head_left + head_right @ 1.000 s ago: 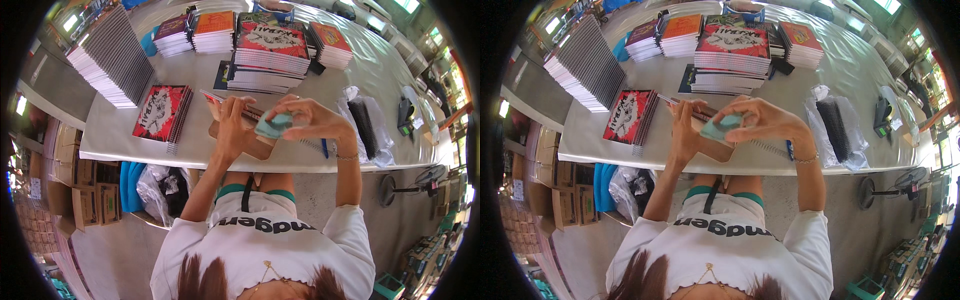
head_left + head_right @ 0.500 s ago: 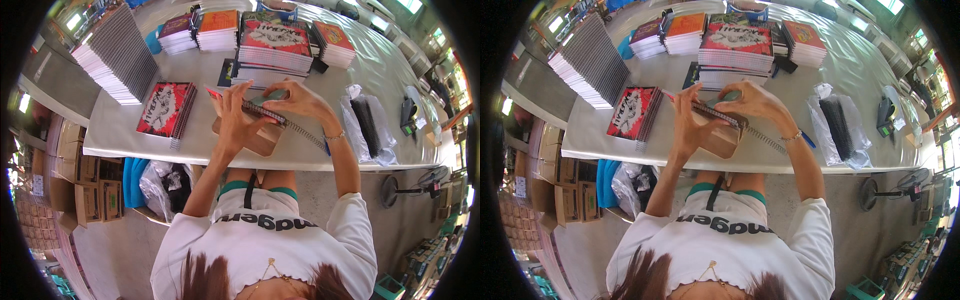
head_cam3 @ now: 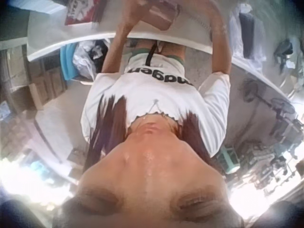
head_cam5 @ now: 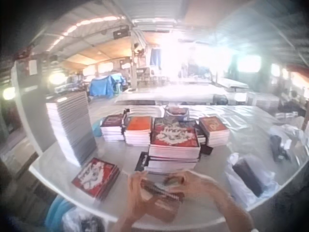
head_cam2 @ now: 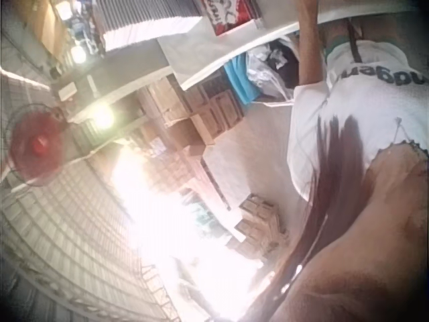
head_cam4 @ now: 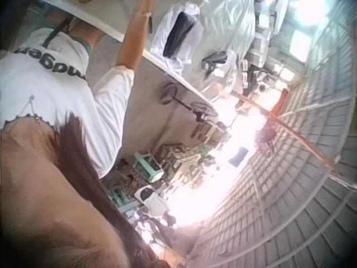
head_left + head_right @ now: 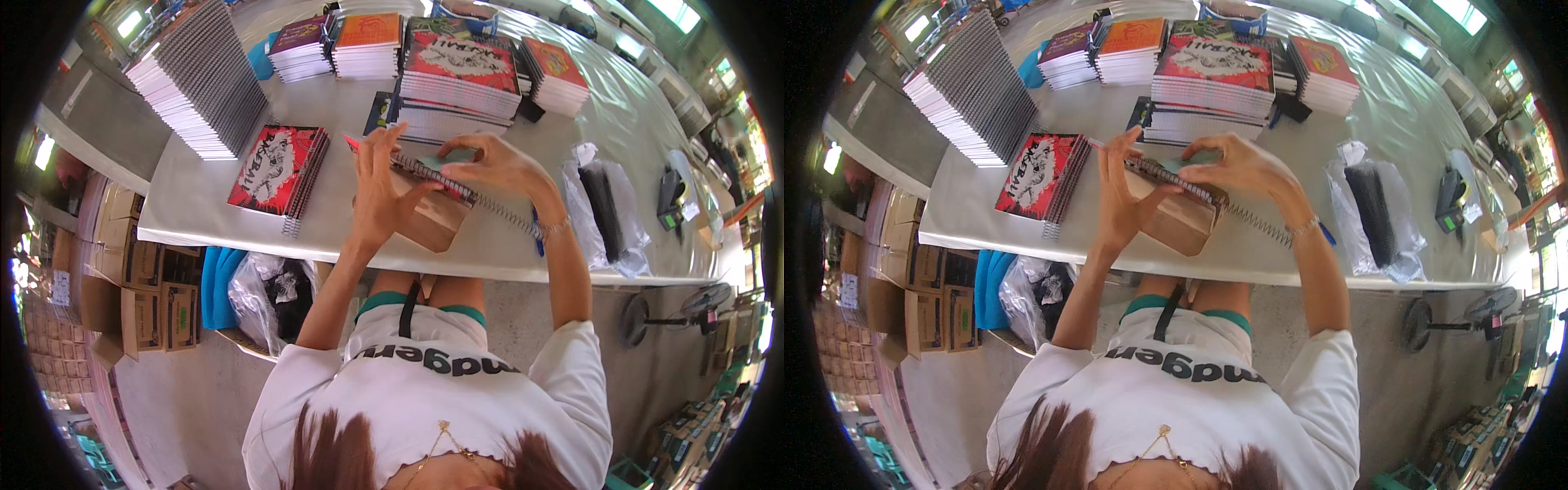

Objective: The person assembles spiral notebooks by picking up a front and back cover, placing them on a wooden jig, and threading a metal spiral coil through the pre-punched holes of the covers.

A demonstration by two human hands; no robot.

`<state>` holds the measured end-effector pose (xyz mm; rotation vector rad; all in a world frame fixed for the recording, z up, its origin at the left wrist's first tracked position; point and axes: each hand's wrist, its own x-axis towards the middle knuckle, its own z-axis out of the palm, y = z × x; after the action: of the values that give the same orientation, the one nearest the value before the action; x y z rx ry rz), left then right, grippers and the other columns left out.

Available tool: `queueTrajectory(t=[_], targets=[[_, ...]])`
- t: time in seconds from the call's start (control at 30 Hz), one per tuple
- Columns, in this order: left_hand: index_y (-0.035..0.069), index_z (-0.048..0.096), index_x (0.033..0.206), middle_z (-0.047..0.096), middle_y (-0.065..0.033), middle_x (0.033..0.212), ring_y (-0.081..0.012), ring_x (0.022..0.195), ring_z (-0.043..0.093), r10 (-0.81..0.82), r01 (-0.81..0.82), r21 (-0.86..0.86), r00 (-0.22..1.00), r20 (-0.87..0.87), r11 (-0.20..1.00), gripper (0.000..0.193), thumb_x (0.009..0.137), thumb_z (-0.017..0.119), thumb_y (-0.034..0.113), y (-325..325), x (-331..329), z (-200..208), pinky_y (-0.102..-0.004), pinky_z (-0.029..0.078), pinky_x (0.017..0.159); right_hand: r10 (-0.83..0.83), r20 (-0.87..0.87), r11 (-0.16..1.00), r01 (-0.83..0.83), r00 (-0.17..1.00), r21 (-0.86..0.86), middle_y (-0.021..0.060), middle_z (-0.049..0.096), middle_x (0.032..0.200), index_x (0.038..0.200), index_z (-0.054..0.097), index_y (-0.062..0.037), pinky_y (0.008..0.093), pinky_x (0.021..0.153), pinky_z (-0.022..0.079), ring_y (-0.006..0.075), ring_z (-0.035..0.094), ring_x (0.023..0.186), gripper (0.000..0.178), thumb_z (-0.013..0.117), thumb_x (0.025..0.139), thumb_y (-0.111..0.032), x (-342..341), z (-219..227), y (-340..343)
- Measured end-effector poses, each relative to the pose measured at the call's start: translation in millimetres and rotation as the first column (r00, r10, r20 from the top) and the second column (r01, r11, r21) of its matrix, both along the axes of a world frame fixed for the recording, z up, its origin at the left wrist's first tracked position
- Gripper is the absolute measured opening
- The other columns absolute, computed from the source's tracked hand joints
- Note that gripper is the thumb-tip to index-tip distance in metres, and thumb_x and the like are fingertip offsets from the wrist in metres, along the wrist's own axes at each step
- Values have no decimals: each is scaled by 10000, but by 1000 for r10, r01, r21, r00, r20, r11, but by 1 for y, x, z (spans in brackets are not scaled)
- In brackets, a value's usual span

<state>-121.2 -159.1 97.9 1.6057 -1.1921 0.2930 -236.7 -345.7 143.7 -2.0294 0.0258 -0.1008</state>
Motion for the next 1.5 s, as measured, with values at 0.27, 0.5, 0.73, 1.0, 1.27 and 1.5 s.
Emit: queueTrajectory(t=[0.27, 0.5, 0.73, 1.0, 1.27, 1.5], targets=[[48, 411, 1364, 414, -177, 1299, -339, 1203, 394, 40, -40, 35, 999, -8, 999, 914, 607, 887, 235, 7, 7, -1, -434, 380, 999, -167, -220, 921, 72, 961, -383, 62, 651, 1051, 1154, 623, 2, 263, 791, 462, 109, 565, 902, 459, 670, 891, -371, 21, -10, -8], [41, 430, 1333, 419, -182, 1298, -349, 1253, 369, 183, -182, -36, 983, 17, 983, 888, 615, 892, 286, 7, 38, -14, -445, 346, 1041, -144, -132, 810, 193, 981, 554, 65, 668, 1050, 1194, 624, -20, 263, 744, 477, 130, 592, 913, 566, 672, 862, -476, 7, -8, -11], [32, 444, 1313, 458, -133, 1215, -271, 1140, 451, 48, -50, -5, 986, -158, 999, 850, 639, 890, 295, 7, 47, -22, -383, 387, 967, -70, -242, 995, 49, 968, -90, 95, 596, 1174, 1215, 589, 17, 286, 876, 497, 147, 585, 965, 491, 568, 949, -395, 31, -2, -20], [37, 468, 1280, 462, -87, 1129, -205, 1026, 471, 81, -82, -2, 995, -63, 997, 774, 657, 887, 222, 10, 49, -27, -312, 417, 863, 33, -252, 995, -7, 967, 104, 66, 589, 1166, 1231, 570, 17, 252, 877, 475, 112, 557, 988, 526, 605, 923, -407, 40, 14, 0], [30, 481, 1271, 500, -134, 1179, -272, 1092, 468, -11, -3, -47, 952, -304, 999, 771, 656, 876, 275, 6, 57, -33, -368, 394, 955, 32, -180, 998, -40, 983, -43, 21, 596, 1109, 1184, 613, -15, 258, 861, 465, 101, 547, 984, 503, 627, 907, -434, 44, 14, 4], [42, 429, 1312, 521, -62, 1124, -128, 935, 559, -266, 198, -185, 827, -496, 963, 706, 738, 832, 120, 11, 56, -29, -269, 465, 807, -55, -89, 976, 35, 995, -216, 65, 629, 980, 1144, 636, -17, 269, 770, 465, 120, 565, 830, 548, 637, 877, -496, 52, 4, 13]])
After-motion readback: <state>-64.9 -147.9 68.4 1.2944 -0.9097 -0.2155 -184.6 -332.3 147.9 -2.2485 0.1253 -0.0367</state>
